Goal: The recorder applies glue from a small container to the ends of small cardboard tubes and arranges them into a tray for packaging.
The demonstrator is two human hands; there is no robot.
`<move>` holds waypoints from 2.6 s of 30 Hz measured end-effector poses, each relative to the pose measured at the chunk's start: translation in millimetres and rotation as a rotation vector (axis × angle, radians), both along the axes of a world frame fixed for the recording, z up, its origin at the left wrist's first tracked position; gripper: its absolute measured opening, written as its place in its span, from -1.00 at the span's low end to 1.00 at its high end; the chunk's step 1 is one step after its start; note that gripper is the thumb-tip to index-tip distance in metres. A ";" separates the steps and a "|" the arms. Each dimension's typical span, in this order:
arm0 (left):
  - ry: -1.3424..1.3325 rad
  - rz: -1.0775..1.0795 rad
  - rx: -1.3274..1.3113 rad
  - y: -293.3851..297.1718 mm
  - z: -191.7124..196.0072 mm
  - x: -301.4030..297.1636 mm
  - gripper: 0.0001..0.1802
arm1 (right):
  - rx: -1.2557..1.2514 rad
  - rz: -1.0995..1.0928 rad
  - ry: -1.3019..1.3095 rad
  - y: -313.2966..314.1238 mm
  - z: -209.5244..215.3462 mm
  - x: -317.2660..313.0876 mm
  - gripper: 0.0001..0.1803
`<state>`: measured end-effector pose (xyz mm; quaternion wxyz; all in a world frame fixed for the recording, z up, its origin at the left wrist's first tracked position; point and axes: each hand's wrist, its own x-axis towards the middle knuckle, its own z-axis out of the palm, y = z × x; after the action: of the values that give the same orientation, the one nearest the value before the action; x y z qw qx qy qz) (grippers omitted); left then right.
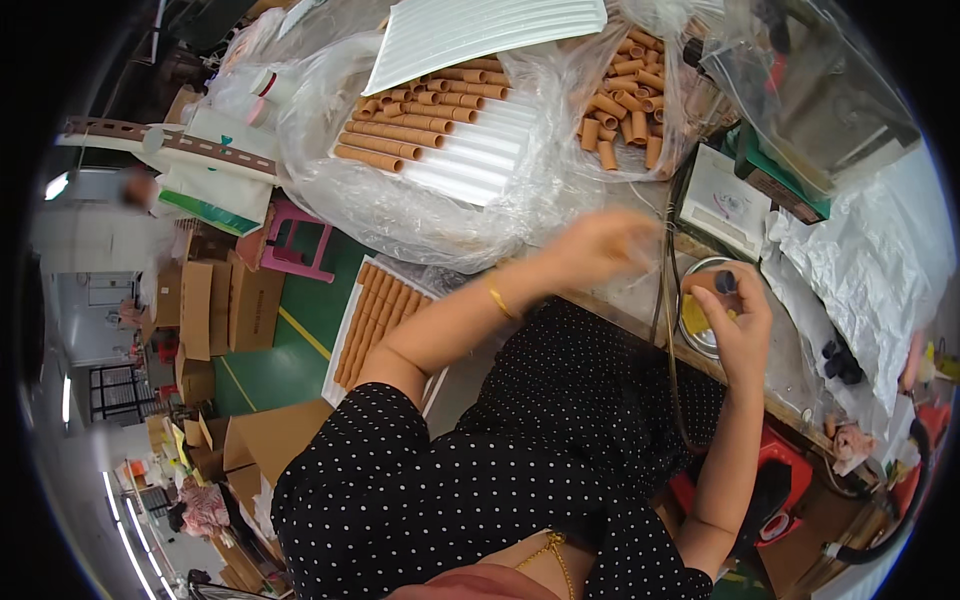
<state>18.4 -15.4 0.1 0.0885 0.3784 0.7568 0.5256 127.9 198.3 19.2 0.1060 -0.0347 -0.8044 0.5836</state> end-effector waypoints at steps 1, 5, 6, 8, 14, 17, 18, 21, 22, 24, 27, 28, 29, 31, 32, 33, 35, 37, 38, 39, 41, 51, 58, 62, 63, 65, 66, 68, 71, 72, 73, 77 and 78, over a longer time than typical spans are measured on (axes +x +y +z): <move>0.388 0.076 -0.047 -26.3 0.6 -29.4 -0.60 | 0.001 0.002 -0.003 2.4 5.1 0.8 -0.77; 0.634 0.657 -0.428 -155.4 -17.1 -137.7 -0.91 | -0.125 -0.057 -0.098 23.5 6.9 10.0 -0.77; 0.647 0.621 -0.533 -192.3 -26.5 -159.5 -0.85 | -0.164 -0.063 -0.101 23.6 1.9 9.0 -0.76; 0.770 0.451 -0.501 -217.4 -23.3 -170.4 -0.83 | -0.134 -0.063 -0.132 29.8 -11.0 7.8 -0.72; 0.711 0.429 -0.689 -242.7 -15.3 -179.7 -0.74 | -0.243 -0.126 -0.018 7.2 -5.4 2.1 -0.64; 0.652 0.430 -0.621 -212.2 1.2 -172.8 -0.73 | -0.229 -0.078 0.001 10.5 -7.0 5.2 -0.64; 0.440 0.433 -0.422 -181.9 5.8 -156.8 -0.73 | -0.193 -0.084 -0.021 11.3 -7.5 4.8 -0.70; -0.311 0.127 0.134 -91.2 9.0 -93.2 -0.74 | -0.230 0.000 0.008 -5.4 0.2 -9.2 -0.74; -0.382 0.059 0.078 -59.0 21.1 -66.5 -0.74 | -0.154 0.000 0.056 -9.2 3.5 -12.4 -0.77; -0.461 -0.022 0.019 -21.1 26.1 -32.5 -0.73 | 0.013 0.012 0.132 -13.3 9.8 -18.4 -0.79; -0.672 -0.167 0.114 9.2 15.6 -16.0 -0.72 | 0.146 0.056 0.124 -6.1 15.1 -19.1 -0.78; -0.677 -0.184 0.114 16.7 13.3 -14.8 -0.71 | 0.207 0.064 0.153 -2.2 13.9 -17.5 -0.77; -0.682 -0.200 0.114 24.0 11.3 -13.0 -0.70 | 0.214 0.046 0.142 2.5 15.4 -14.5 -0.77; -0.700 -0.224 0.110 33.4 8.4 -9.9 -0.70 | 0.399 0.069 0.204 10.5 20.5 -11.8 -0.77; -0.711 -0.232 0.108 37.4 7.1 -8.6 -0.70 | 0.420 0.083 0.197 15.5 20.9 -9.7 -0.77; -0.711 -0.241 0.110 41.4 6.1 -6.8 -0.70 | 0.426 0.076 0.196 20.3 22.8 -7.4 -0.77; -0.733 -0.282 0.087 48.2 4.0 -2.1 -0.70 | 0.423 0.194 0.129 28.5 27.4 -5.1 -0.78; -0.675 -0.284 0.023 53.4 -0.1 -0.9 -0.71 | 0.435 0.190 0.133 32.2 23.8 -3.6 -0.76; -0.759 -0.277 0.056 55.0 -0.4 -0.5 -0.71 | 0.443 0.192 0.139 33.1 20.4 -3.5 -0.74; -0.841 -0.264 0.090 56.0 -0.5 -0.4 -0.72 | 0.447 0.193 0.142 32.0 17.1 -4.4 -0.74; -0.926 -0.264 0.169 60.0 -10.5 -0.2 -0.70 | 0.210 0.067 -0.005 26.0 7.0 -8.0 -0.71; -1.085 0.015 0.446 74.7 -16.8 1.1 -0.66 | 0.317 -0.317 -0.066 35.0 -15.1 -63.1 -0.65; -0.996 0.106 0.449 68.1 -9.9 10.0 -0.69 | 0.581 -0.375 0.020 53.4 -38.4 -94.0 -0.68; -0.884 0.138 0.335 66.6 -11.3 10.0 -0.68 | 0.611 -0.414 -0.063 49.9 -20.7 -89.9 -0.66; -0.846 0.142 0.294 67.7 -10.6 9.6 -0.68 | 0.598 -0.396 -0.091 49.1 -17.6 -90.3 -0.64; -0.792 0.174 0.313 70.4 -7.1 8.5 -0.66 | 0.584 -0.377 -0.117 47.2 -15.6 -88.7 -0.63; -0.738 0.210 0.332 71.4 -6.3 6.9 -0.63 | 0.485 -0.305 -0.122 43.9 -16.3 -86.1 -0.61; -0.816 0.127 0.395 67.9 -4.3 0.4 -0.61 | 0.296 -0.018 -0.207 29.2 4.6 -74.0 -0.59; -1.012 -0.199 0.333 46.2 5.1 -10.2 -0.55 | 0.181 0.244 -0.063 16.3 10.8 -39.9 -0.66; -1.046 -0.299 0.210 41.6 4.4 -9.3 -0.55 | 0.170 0.264 -0.054 13.8 14.4 -30.7 -0.66; -1.082 -0.408 0.087 39.8 2.7 -8.3 -0.55 | 0.027 0.304 -0.120 14.5 18.4 -21.9 -0.69; -1.000 -0.368 0.002 39.2 8.1 3.5 -0.62 | 0.079 0.300 -0.120 14.9 12.8 -11.1 -0.75; -1.004 -0.387 -0.003 43.6 11.8 6.8 -0.62 | 0.068 0.169 -0.089 13.6 7.7 -6.9 -0.72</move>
<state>25.3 28.3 11.9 0.5352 0.2131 0.5387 0.6148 121.0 211.9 26.9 0.0218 0.0108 -0.8277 0.5606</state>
